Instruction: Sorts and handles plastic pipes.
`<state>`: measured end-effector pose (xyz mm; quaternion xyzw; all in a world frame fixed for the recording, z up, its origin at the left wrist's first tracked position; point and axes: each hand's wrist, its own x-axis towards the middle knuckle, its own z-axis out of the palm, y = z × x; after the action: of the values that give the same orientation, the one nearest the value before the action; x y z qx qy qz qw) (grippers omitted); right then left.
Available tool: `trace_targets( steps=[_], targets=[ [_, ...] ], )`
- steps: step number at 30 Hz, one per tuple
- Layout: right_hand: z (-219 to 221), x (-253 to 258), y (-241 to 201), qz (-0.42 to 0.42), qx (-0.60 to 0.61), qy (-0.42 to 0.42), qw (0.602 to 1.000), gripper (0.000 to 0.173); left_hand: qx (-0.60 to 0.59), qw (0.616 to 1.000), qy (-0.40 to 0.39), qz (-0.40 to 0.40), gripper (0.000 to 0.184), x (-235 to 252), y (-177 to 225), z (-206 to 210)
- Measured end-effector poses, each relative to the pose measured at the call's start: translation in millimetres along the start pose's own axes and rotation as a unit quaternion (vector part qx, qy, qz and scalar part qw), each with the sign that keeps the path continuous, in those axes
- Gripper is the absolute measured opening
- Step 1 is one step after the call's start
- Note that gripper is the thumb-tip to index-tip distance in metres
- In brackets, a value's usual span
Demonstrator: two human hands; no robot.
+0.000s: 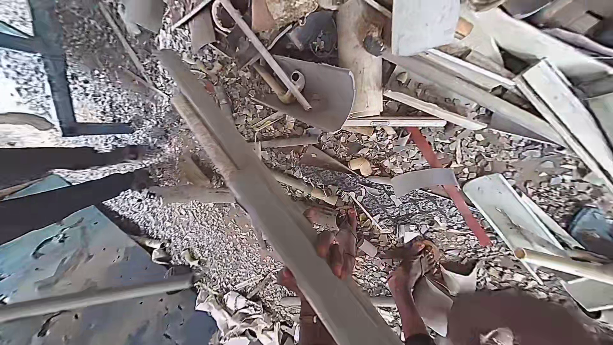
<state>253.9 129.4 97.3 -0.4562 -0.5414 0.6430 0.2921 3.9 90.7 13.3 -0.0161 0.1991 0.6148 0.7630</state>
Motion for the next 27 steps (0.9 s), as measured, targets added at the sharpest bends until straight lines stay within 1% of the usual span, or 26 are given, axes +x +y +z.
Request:
trace_targets(
  steps=[1,2,3,4,5,6,7,8,9,11,12,14,15,17,19,20,22,24,26,27],
  targets=[
    [-23,21,23,0.008,-0.103,0.093,0.990,0.032,-0.019,1.000,-0.012,0.000,0.070,-2,2,-5],
    [-45,48,56,0.024,-0.224,0.185,0.957,0.034,-0.027,1.000,-0.002,0.010,0.071,0,3,-3],
    [-70,78,90,0.078,-0.304,0.232,0.921,0.035,-0.030,0.999,0.032,0.018,0.069,4,4,6],
    [-96,106,125,0.151,-0.341,0.240,0.896,0.037,-0.023,0.994,0.100,0.037,0.065,10,3,21],
    [-119,131,159,0.221,-0.355,0.233,0.878,0.041,-0.028,0.990,0.132,0.047,0.064,13,2,27],
    [-138,153,187,0.279,-0.372,0.222,0.857,0.045,-0.042,0.991,0.116,0.047,0.065,12,3,20],
    [-149,169,209,0.323,-0.387,0.209,0.838,0.050,-0.053,0.997,0.056,0.030,0.070,6,6,3],
    [-153,179,223,0.340,-0.389,0.201,0.832,0.056,-0.059,0.998,0.017,0.019,0.074,3,8,-10],
    [-152,183,229,0.353,-0.381,0.196,0.832,0.062,-0.064,0.998,0.003,0.013,0.076,1,8,-17],
    [-153,182,230,0.353,-0.369,0.189,0.839,0.065,-0.075,0.997,0.007,0.003,0.077,2,8,-19],
    [-151,177,230,0.332,-0.374,0.175,0.848,0.063,-0.069,0.998,0.010,0.002,0.076,3,8,-17],
    [-139,155,234,0.261,-0.414,0.146,0.860,0.057,-0.053,0.998,0.021,0.008,0.075,3,7,-15],
    [-130,139,237,0.227,-0.432,0.139,0.862,0.052,-0.055,0.998,0.032,0.007,0.074,3,7,-15],
    [-107,110,227,0.158,-0.441,0.131,0.874,0.043,-0.069,0.996,0.047,0.005,0.075,3,10,-17],
    [-79,83,209,0.118,-0.440,0.115,0.883,0.037,-0.063,0.997,0.053,0.005,0.074,1,12,-19],
    [-68,72,200,0.094,-0.443,0.106,0.885,0.037,-0.063,0.997,0.042,-0.002,0.075,0,12,-22],
    [-43,60,182,0.040,-0.448,0.101,0.888,0.037,-0.050,0.998,0.044,-0.010,0.074,0,11,-24],
    [-15,57,153,0.017,-0.438,0.104,0.893,0.042,-0.001,0.998,0.063,-0.016,0.072,3,4,-18],
    [15,67,115,-0.012,-0.420,0.117,0.900,0.042,0.010,0.995,0.095,-0.010,0.069,7,-5,-11],
    [28,74,94,-0.014,-0.397,0.104,0.912,0.041,0.012,0.995,0.097,-0.023,0.067,5,-5,-13]
  ],
)
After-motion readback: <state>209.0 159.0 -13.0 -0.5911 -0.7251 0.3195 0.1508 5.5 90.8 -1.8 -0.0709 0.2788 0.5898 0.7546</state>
